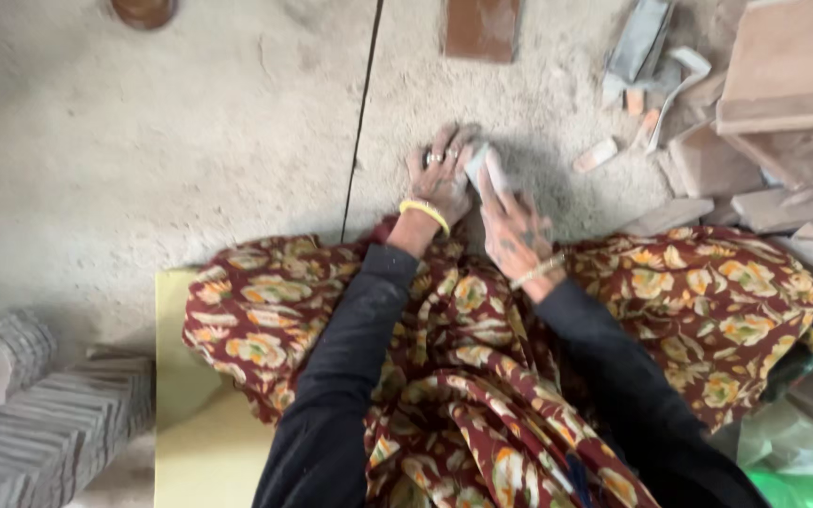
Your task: The person sits on the floor holding a small turned stone object and rubs its surfaces with a small abrasive stone, rotating the object to smooth different sides, then sets it down and picks up another piece to repeat the smoothing.
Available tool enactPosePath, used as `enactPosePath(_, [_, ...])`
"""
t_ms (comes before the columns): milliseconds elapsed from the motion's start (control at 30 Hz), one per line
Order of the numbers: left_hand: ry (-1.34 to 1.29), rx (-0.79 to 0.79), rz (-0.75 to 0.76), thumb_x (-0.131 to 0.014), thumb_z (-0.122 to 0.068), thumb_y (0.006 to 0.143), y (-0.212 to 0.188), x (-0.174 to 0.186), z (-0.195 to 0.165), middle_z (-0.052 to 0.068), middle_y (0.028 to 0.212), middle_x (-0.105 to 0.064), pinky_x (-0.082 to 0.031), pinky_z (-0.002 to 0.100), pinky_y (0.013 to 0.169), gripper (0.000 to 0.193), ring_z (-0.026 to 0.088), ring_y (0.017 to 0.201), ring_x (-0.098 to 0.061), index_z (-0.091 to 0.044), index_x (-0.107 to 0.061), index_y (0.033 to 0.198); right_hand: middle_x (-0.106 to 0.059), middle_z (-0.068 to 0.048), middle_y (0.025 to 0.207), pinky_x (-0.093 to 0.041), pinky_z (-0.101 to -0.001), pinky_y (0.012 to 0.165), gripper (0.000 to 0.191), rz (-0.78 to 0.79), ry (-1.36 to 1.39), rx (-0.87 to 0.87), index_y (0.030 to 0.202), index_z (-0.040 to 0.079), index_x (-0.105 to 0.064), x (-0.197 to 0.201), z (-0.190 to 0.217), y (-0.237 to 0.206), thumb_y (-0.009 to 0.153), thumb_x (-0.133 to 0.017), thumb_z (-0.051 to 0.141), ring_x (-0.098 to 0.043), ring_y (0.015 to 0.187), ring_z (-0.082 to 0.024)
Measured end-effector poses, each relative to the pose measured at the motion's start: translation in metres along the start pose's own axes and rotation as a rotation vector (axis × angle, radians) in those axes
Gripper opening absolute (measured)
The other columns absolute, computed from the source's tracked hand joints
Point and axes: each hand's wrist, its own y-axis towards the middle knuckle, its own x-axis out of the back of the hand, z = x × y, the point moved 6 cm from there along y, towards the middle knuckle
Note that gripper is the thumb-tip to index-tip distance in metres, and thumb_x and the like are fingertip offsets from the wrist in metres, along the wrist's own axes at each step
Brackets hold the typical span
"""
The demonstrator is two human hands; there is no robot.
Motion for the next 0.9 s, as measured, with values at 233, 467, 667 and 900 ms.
enactPosePath(233, [-0.114, -0.022, -0.139, -0.068, -0.027, 0.084, -0.003, 0.003, 0.003, 0.0, 0.165, -0.029, -0.025, 0.059, 0.115, 0.073, 0.027, 0.154, -0.021, -0.021, -0.042, 0.151, -0.03, -0.017, 0.17, -0.06, -0.0481, 0.081, 0.069, -0.164, -0.05, 0.069, 0.162, 0.006, -0.024, 0.006, 0.0, 0.003, 0.101, -0.057, 0.015, -0.064, 0.105, -0.034])
enactPosePath(467, [-0.057, -0.031, -0.194, -0.072, -0.031, 0.084, -0.002, 0.007, 0.002, 0.007, 0.161, -0.027, -0.02, 0.067, 0.11, 0.076, 0.03, 0.151, -0.018, -0.011, -0.04, 0.149, -0.047, -0.015, 0.151, -0.057, -0.0476, 0.062, 0.067, 0.07, -0.01, -0.154, 0.168, 0.009, -0.022, 0.004, -0.005, 0.008, 0.111, -0.051, 0.024, -0.066, 0.098, -0.036])
enactPosePath(667, [-0.066, 0.038, -0.013, -0.069, -0.031, 0.084, 0.002, -0.002, 0.004, 0.0, 0.164, -0.025, -0.018, 0.06, 0.117, 0.075, 0.026, 0.154, -0.016, -0.02, -0.037, 0.151, -0.051, -0.014, 0.155, -0.058, -0.0445, 0.061, 0.072, -0.155, -0.026, -0.001, 0.164, 0.011, -0.019, 0.019, 0.002, -0.003, 0.102, -0.054, 0.023, -0.066, 0.094, -0.035])
enactPosePath(900, [-0.116, 0.026, -0.034, -0.067, -0.039, 0.088, 0.002, 0.008, 0.0, -0.002, 0.166, -0.022, -0.019, 0.06, 0.117, 0.075, 0.026, 0.155, -0.014, -0.021, -0.035, 0.153, -0.053, -0.023, 0.156, -0.056, -0.029, 0.044, 0.068, -0.223, 0.045, 0.018, 0.161, 0.011, -0.023, -0.001, -0.011, -0.015, 0.1, -0.053, 0.019, -0.067, 0.081, -0.027])
